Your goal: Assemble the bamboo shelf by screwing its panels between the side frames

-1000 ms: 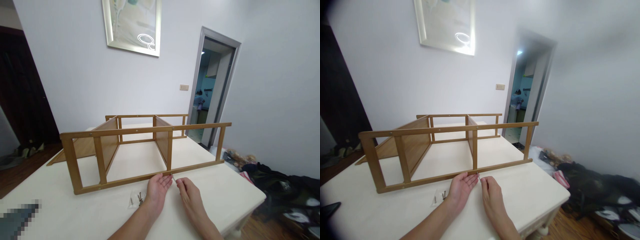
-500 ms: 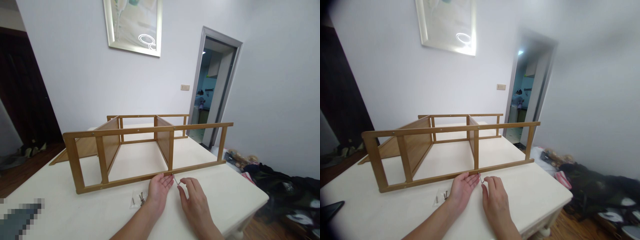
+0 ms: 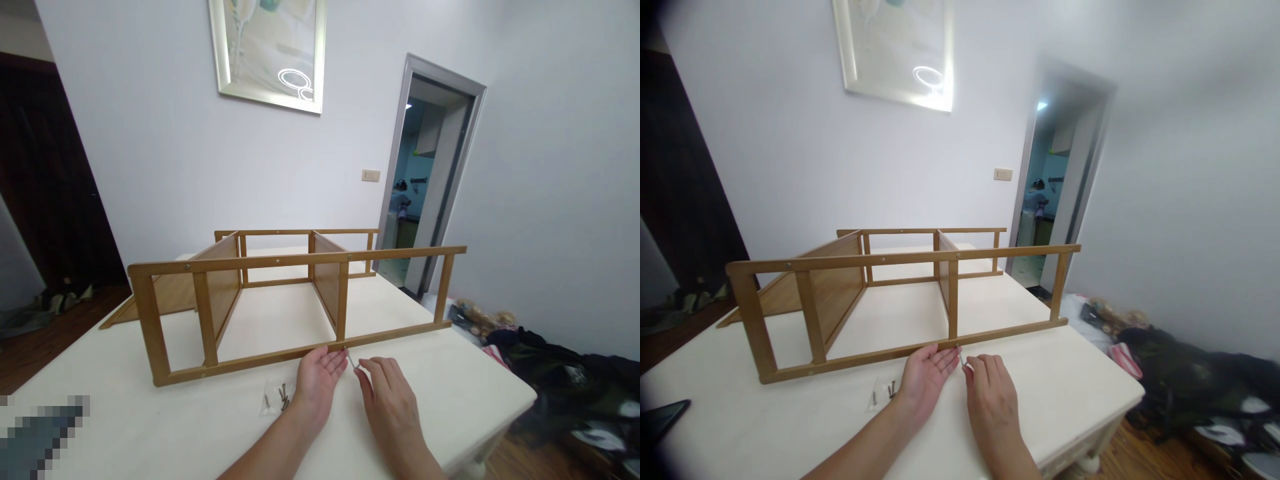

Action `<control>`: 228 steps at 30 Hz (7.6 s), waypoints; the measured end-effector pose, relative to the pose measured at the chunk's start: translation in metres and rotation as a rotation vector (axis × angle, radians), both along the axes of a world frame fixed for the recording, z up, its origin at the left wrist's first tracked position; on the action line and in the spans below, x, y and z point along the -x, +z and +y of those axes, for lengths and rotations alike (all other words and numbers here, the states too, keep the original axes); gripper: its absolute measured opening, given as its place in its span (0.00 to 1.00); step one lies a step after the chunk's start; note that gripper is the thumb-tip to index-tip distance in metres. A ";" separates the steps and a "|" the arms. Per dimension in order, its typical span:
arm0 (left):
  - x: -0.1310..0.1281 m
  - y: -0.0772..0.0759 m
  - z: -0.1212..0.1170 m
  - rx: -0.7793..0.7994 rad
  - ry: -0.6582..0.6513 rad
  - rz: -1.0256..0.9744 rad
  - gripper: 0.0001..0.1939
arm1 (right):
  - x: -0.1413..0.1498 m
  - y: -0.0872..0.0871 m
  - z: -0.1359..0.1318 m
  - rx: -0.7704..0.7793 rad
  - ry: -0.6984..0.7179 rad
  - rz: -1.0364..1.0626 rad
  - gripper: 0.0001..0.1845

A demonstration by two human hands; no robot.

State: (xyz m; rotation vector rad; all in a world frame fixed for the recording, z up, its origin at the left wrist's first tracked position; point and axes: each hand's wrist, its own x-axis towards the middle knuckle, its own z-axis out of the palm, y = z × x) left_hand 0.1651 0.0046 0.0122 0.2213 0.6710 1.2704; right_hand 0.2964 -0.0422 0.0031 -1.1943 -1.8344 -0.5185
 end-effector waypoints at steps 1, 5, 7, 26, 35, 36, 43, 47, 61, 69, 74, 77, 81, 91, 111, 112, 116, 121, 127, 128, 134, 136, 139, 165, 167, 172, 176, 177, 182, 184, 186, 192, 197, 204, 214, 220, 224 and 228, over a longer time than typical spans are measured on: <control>0.000 0.000 0.000 0.000 0.000 -0.002 0.04 | 0.000 0.000 0.000 -0.003 -0.006 -0.011 0.04; 0.000 0.002 -0.001 0.005 0.000 -0.004 0.05 | 0.000 0.000 0.000 -0.024 -0.028 -0.049 0.04; 0.000 0.002 -0.002 0.002 0.004 -0.003 0.05 | 0.000 0.000 0.000 -0.025 -0.033 -0.060 0.05; -0.001 0.003 -0.002 -0.002 0.015 0.003 0.04 | 0.002 -0.003 0.002 -0.039 -0.118 -0.155 0.09; -0.001 0.003 -0.002 0.010 0.015 0.009 0.04 | 0.005 -0.009 0.005 -0.006 -0.144 -0.167 0.15; -0.001 0.004 -0.002 0.012 0.012 0.010 0.04 | 0.005 -0.010 0.006 0.002 -0.133 -0.152 0.15; -0.001 0.003 -0.001 0.016 0.010 0.008 0.04 | 0.003 -0.013 0.006 0.085 -0.056 -0.038 0.14; -0.001 0.002 -0.001 0.012 0.009 0.003 0.04 | 0.002 -0.011 0.005 0.126 -0.037 0.006 0.13; 0.000 0.006 -0.004 -0.009 -0.006 0.010 0.06 | 0.002 -0.010 0.004 0.116 -0.087 0.041 0.14; 0.000 0.005 -0.003 0.005 0.003 0.011 0.05 | 0.002 -0.008 0.004 0.132 -0.071 0.035 0.15; -0.001 0.006 -0.004 -0.001 0.001 -0.006 0.05 | 0.001 -0.010 0.006 0.163 -0.039 0.054 0.17; -0.001 0.008 -0.004 -0.003 -0.001 -0.013 0.06 | 0.000 -0.012 0.008 0.193 -0.011 0.080 0.19; -0.001 0.008 -0.003 0.006 -0.006 -0.016 0.06 | -0.001 -0.014 0.010 0.279 0.032 0.148 0.21; -0.001 0.007 -0.001 0.019 0.000 -0.019 0.06 | 0.005 0.012 0.013 0.875 0.160 0.721 0.20; -0.001 0.004 -0.002 -0.018 0.004 -0.009 0.05 | 0.018 0.012 0.005 1.072 0.406 1.296 0.15; -0.001 0.004 -0.002 -0.016 0.004 -0.008 0.05 | 0.018 0.010 0.004 1.065 0.387 1.262 0.15; -0.001 0.004 -0.002 -0.012 -0.001 0.006 0.05 | 0.020 0.002 0.006 1.008 0.303 1.074 0.16; -0.001 0.005 -0.003 -0.013 0.008 0.000 0.05 | 0.017 -0.004 0.007 0.849 0.202 0.858 0.13; -0.001 0.003 -0.002 -0.012 0.000 0.002 0.05 | 0.011 -0.013 0.005 0.324 0.090 0.304 0.08; -0.001 0.003 -0.002 -0.012 -0.001 0.001 0.05 | 0.010 -0.014 0.004 0.240 0.061 0.194 0.09; -0.001 0.003 -0.002 -0.012 -0.001 -0.003 0.05 | 0.005 -0.006 0.002 -0.019 -0.108 -0.301 0.09; -0.001 0.003 -0.002 -0.021 0.005 -0.001 0.05 | 0.003 -0.001 0.003 -0.052 -0.111 -0.387 0.09; -0.002 0.003 -0.002 -0.021 0.006 -0.002 0.05 | 0.002 0.001 0.004 -0.082 -0.092 -0.444 0.09; -0.001 0.003 -0.003 0.013 -0.020 0.018 0.06 | 0.005 -0.009 0.007 -0.019 -0.126 -0.362 0.08; -0.001 0.003 -0.003 0.014 -0.021 0.018 0.06 | 0.006 -0.008 0.006 -0.029 -0.128 -0.362 0.09; -0.001 0.004 -0.003 0.014 -0.020 0.017 0.07 | 0.005 -0.009 0.007 -0.041 -0.133 -0.343 0.10; -0.002 0.004 -0.003 0.013 -0.020 0.024 0.07 | 0.004 -0.010 0.008 -0.038 -0.110 -0.291 0.10; -0.002 0.004 -0.003 0.012 -0.021 0.024 0.07 | 0.004 -0.010 0.009 -0.031 -0.098 -0.269 0.10; -0.002 0.002 -0.004 0.016 -0.029 0.017 0.06 | 0.002 -0.013 0.011 0.069 0.010 -0.201 0.09; -0.003 0.002 -0.004 0.028 -0.029 0.013 0.05 | 0.001 -0.014 0.011 0.118 0.047 -0.190 0.09; -0.005 0.001 -0.005 0.047 -0.026 0.010 0.04 | 0.000 -0.015 0.011 0.165 0.065 -0.183 0.09; -0.007 0.000 -0.009 0.080 -0.025 0.070 0.04 | -0.002 -0.014 0.011 0.202 0.110 -0.187 0.11; -0.004 0.000 -0.010 0.104 -0.058 0.162 0.07 | -0.002 -0.017 0.012 0.252 0.145 -0.161 0.12; 0.000 0.004 -0.010 0.125 -0.054 0.211 0.03 | -0.003 -0.023 0.015 0.297 0.185 -0.127 0.12; -0.010 0.005 -0.019 -0.099 0.007 0.466 0.06 | -0.002 -0.016 0.012 0.298 0.154 -0.176 0.12; 0.008 0.004 -0.007 -0.468 0.262 1.067 0.05 | 0.000 -0.016 0.014 0.336 0.104 -0.136 0.11; 0.020 0.001 0.002 -0.705 0.202 1.230 0.08 | 0.001 -0.015 0.012 0.357 0.104 -0.117 0.12; 0.024 -0.007 0.007 -0.714 0.062 1.262 0.08 | 0.000 -0.013 0.003 0.339 0.091 -0.110 0.13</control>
